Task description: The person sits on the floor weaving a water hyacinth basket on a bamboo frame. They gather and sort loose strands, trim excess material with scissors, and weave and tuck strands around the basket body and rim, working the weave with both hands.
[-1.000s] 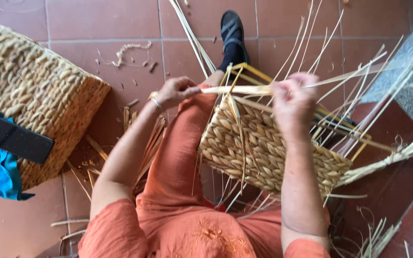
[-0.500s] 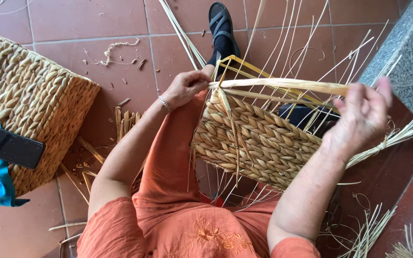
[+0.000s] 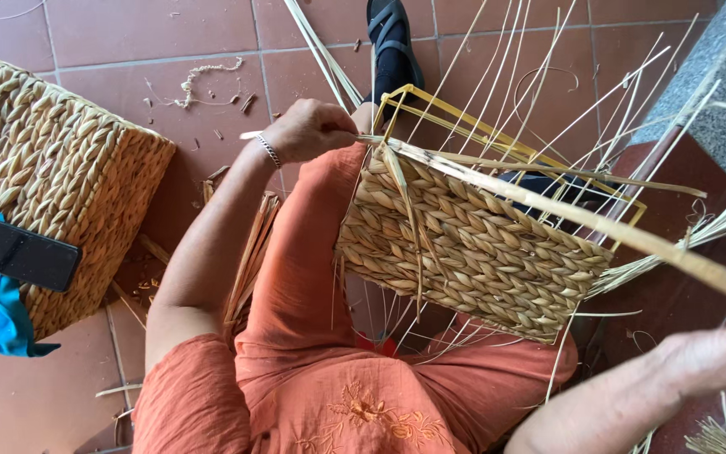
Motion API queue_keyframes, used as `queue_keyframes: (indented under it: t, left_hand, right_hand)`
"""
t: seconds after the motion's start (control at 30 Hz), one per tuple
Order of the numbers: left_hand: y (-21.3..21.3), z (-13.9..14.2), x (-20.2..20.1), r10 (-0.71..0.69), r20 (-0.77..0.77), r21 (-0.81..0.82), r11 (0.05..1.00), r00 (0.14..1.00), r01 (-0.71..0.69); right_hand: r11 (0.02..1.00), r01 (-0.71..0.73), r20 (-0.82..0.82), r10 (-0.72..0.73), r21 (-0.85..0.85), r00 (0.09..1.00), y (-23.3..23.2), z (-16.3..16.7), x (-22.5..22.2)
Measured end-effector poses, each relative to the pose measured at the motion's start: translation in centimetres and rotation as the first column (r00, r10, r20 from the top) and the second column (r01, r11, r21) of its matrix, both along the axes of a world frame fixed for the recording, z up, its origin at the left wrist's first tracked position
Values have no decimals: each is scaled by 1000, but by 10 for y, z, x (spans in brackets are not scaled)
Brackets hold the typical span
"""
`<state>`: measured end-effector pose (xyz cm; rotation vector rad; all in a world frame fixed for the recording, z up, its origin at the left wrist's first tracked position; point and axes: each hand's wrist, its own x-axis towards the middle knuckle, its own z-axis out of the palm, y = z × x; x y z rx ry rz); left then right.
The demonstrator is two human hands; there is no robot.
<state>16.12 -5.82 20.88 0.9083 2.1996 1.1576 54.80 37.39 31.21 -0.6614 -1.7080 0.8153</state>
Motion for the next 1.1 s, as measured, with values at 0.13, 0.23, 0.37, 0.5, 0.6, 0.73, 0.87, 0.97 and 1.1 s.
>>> queue_keyframes:
  t: [0.13,0.23,0.37,0.5,0.6,0.73,0.87,0.97,1.1]
  left_hand:
    - [-7,21,5,-9,117,-61,998,993,17]
    - [-12,29,9,-133,294,133,986,946,98]
    - [-17,31,15,-361,337,462,868,869,182]
    - [-9,20,33,-116,195,296,954,974,55]
    - [5,9,37,128,35,384,914,991,-132]
    - [12,1,51,130,-58,543,836,990,-78]
    - [21,6,71,114,-328,481,874,938,62]
    - [31,15,73,69,-561,330,933,825,146]
    - [36,24,73,6,-632,195,969,775,152]
  right_hand:
    - [1000,-11,65,12,-22,998,2,-26,30]
    - [999,-32,145,33,-10,989,8,-51,34]
    - [996,91,284,-88,6,955,17,-92,28]
    - [974,162,215,-127,-157,968,36,-113,29]
    - [966,157,217,-112,-207,970,39,-109,37]
    - [963,189,438,-257,193,861,10,-86,28]
    - [841,-13,420,-257,541,870,-52,-58,-15]
    - [923,-361,232,384,-136,894,-109,-56,-71]
    - [647,-631,150,739,-427,657,-172,-61,-133]
